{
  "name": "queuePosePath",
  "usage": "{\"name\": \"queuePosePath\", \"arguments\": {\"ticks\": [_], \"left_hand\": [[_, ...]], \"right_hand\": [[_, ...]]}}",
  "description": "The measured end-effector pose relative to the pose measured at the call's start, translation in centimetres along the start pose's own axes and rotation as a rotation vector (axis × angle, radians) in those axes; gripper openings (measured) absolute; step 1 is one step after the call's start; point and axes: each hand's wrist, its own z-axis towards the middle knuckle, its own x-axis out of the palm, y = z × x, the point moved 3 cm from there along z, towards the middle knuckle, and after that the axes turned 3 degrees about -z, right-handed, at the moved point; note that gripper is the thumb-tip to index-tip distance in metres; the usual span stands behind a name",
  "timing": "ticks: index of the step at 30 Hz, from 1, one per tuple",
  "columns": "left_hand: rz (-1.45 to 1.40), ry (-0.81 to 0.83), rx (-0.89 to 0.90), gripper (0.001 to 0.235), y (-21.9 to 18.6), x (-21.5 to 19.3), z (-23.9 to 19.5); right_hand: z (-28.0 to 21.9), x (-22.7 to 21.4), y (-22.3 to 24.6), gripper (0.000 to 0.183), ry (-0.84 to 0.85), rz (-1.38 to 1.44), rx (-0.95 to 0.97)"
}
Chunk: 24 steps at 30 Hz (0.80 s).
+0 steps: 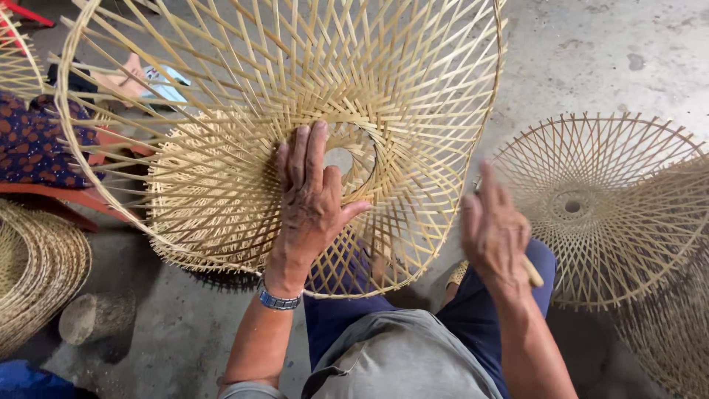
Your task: The person uses a wooden mallet to tap and shape the rim of a large conical bamboo basket. They rotate the basket and repeatedly strike the central ring area to tighten the weave.
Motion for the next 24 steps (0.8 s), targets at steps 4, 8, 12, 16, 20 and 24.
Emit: {"name": "queuePosePath", "arguments": {"ticks": [4, 8, 12, 16, 20, 24], "left_hand": [[0.018, 0.020, 0.021, 0.073, 0.1, -0.7, 0.2], [-0.019, 0.040, 0.026, 0.077, 0.3, -0.6, -0.6], [-0.032, 0.052, 0.007, 0.077, 0.6, 0.1, -1.4], [-0.034, 0.051, -0.003, 0.078, 0.8, 0.3, -1.9], [-0.061, 0.067, -0.013, 0.076, 0.9, 0.6, -1.8], [-0.089, 0.079, -0.027, 0.074, 1.1, 0.7, -2.0]], "right_hand": [[0.7, -0.7, 4.4, 0.064, 0.034, -0.010, -0.165], [1.0, 0.1, 6.0, 0.063, 0.060, -0.062, -0.221], [1.0, 0.6, 6.7, 0.067, -0.024, 0.013, -0.315], [1.3, 1.0, 7.3, 0.070, 0.023, 0.043, -0.314], [1.7, 1.1, 7.4, 0.069, 0.028, 0.046, -0.333], [1.9, 1.4, 7.6, 0.068, 0.040, 0.029, -0.350]]}}
